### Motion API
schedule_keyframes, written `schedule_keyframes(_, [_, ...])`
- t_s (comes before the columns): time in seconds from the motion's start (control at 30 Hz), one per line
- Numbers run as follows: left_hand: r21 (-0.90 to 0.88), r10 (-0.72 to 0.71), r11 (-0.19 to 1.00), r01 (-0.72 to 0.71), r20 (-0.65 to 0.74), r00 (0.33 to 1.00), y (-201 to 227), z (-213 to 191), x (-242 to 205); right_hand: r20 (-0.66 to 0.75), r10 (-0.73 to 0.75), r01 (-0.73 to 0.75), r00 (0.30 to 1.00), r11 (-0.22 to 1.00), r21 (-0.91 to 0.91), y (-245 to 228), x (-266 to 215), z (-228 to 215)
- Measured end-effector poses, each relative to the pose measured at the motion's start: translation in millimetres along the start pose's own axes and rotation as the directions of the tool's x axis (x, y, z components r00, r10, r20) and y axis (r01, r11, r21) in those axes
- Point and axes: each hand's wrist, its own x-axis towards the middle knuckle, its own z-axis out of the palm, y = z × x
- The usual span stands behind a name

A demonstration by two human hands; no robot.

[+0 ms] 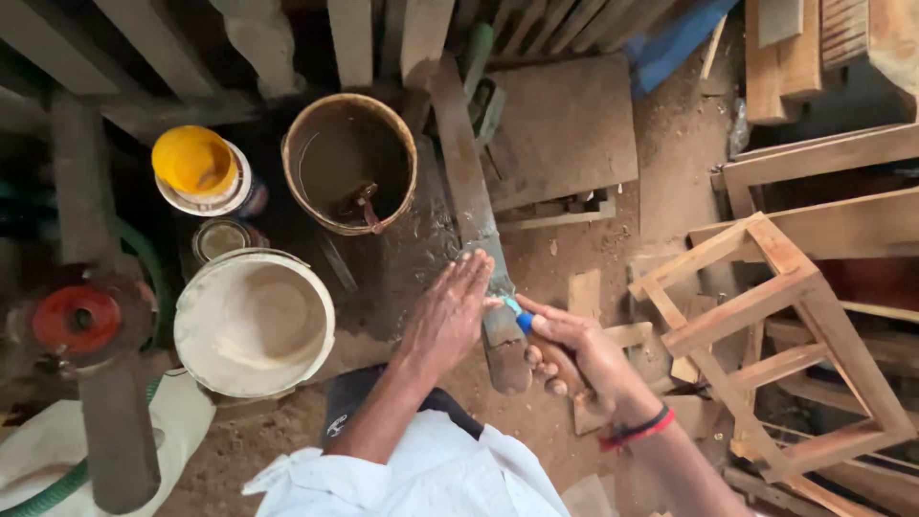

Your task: The person applies a grey substance to a metal bar using a spatula. They scrape the spatula across the surface of the bar and dip the tool into a container of liquid.

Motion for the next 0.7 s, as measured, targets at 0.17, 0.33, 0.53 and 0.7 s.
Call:
schedule_keyframes(0.17, [-0.022,-0.011,1.0,0.012,0.04,0.999,23.9,6.4,-29.4,-0.11,0.093,-0.099,0.99,0.994,-0.046,25.1,-27.1,1.2])
schedule_keyframes(0.33, [-0.032,-0.067,0.997,0.07,0.084,0.994,-1.4,9.9,8.1,0.006,-0.011,0.011,1.0,1.0,0.005,-4.5,2.2,-7.4])
schedule_keyframes(0.53, [-0.052,-0.051,0.997,0.056,0.089,0.995,24.1,18.9,-26.4,-0.13,0.062,-0.066,0.99,0.998,-0.022,23.6,-30.1,3.7])
schedule_keyframes(0.7, [-0.062,-0.019,0.998,0.02,0.023,1.0,3.8,24.0,-1.0,-0.05,-0.025,0.023,0.998,0.999,-0.041,3.2,-7.1,-7.1])
